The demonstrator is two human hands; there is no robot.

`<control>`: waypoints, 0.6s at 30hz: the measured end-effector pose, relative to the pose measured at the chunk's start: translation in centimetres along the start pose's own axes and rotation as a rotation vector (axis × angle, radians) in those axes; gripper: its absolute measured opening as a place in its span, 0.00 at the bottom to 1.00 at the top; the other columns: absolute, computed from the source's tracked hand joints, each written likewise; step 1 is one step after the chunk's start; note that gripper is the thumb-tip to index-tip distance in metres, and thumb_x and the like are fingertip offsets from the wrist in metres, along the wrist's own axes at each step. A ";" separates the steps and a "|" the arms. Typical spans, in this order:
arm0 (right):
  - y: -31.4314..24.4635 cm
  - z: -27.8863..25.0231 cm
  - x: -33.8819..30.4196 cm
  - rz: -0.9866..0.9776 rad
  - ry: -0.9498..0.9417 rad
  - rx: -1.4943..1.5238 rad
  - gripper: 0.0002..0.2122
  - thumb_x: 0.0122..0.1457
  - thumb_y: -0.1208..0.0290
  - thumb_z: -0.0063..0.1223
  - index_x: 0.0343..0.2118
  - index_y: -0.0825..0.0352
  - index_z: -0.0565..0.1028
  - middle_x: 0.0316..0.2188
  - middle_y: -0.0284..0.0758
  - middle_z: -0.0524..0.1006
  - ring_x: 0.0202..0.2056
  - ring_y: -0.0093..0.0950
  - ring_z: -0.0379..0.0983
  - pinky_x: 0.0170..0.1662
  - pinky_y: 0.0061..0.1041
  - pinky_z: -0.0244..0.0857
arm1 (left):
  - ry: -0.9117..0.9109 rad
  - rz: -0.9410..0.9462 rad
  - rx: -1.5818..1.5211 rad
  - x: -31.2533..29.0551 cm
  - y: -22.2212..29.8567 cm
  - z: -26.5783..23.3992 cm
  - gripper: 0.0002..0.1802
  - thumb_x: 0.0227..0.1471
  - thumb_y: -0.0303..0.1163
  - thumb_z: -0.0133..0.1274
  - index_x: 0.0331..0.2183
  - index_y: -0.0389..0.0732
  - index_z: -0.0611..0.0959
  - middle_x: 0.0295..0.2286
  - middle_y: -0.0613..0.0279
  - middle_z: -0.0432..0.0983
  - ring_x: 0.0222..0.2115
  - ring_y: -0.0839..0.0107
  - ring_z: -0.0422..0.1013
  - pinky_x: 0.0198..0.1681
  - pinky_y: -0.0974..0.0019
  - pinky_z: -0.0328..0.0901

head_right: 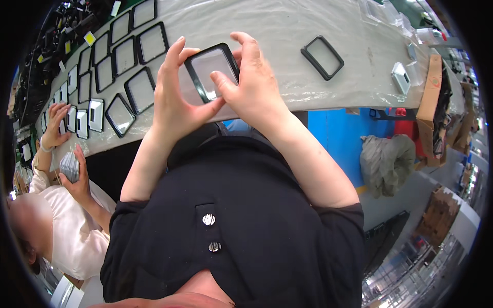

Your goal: The person assembles components by fitting transparent covers into black frames, pressing them securely into place by hand, and setting the assembled pieces onto the table.

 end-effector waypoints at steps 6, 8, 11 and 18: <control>0.9 0.3 -1.9 -0.475 -0.088 -0.769 0.21 0.60 0.55 0.53 0.51 0.62 0.77 0.59 0.30 0.70 0.65 0.37 0.54 0.65 0.46 0.41 | -0.101 -0.141 0.088 -1.3 -2.3 1.0 0.63 0.32 0.40 0.74 0.64 0.41 0.54 0.50 0.56 0.73 0.57 0.53 0.61 0.56 0.52 0.61; 0.9 0.7 -1.8 -0.489 -0.101 -0.828 0.20 0.60 0.55 0.53 0.50 0.62 0.77 0.57 0.29 0.72 0.65 0.37 0.56 0.65 0.48 0.39 | -0.115 -0.174 0.029 -1.0 -2.2 1.0 0.51 0.35 0.39 0.71 0.60 0.41 0.65 0.52 0.58 0.73 0.59 0.52 0.59 0.58 0.51 0.60; 0.4 1.0 -0.9 -0.531 -0.101 -0.883 0.18 0.60 0.56 0.51 0.47 0.61 0.80 0.52 0.28 0.76 0.63 0.36 0.59 0.65 0.55 0.34 | -0.222 -0.066 0.249 -0.9 -1.4 0.3 0.36 0.35 0.36 0.67 0.49 0.38 0.78 0.52 0.56 0.73 0.60 0.51 0.58 0.58 0.52 0.60; 0.2 0.8 -1.1 -0.470 -0.050 -0.783 0.17 0.63 0.58 0.48 0.49 0.62 0.79 0.55 0.32 0.73 0.65 0.40 0.56 0.66 0.55 0.30 | -0.334 0.031 0.381 1.3 -1.4 0.7 0.26 0.39 0.40 0.63 0.42 0.38 0.82 0.52 0.51 0.71 0.61 0.49 0.56 0.64 0.44 0.49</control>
Point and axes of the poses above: each hand's wrist, its own x-axis towards the middle knuckle, its own z-axis out of the palm, y = z × x, the point moved 1 cm from there along x, towards the middle knuckle
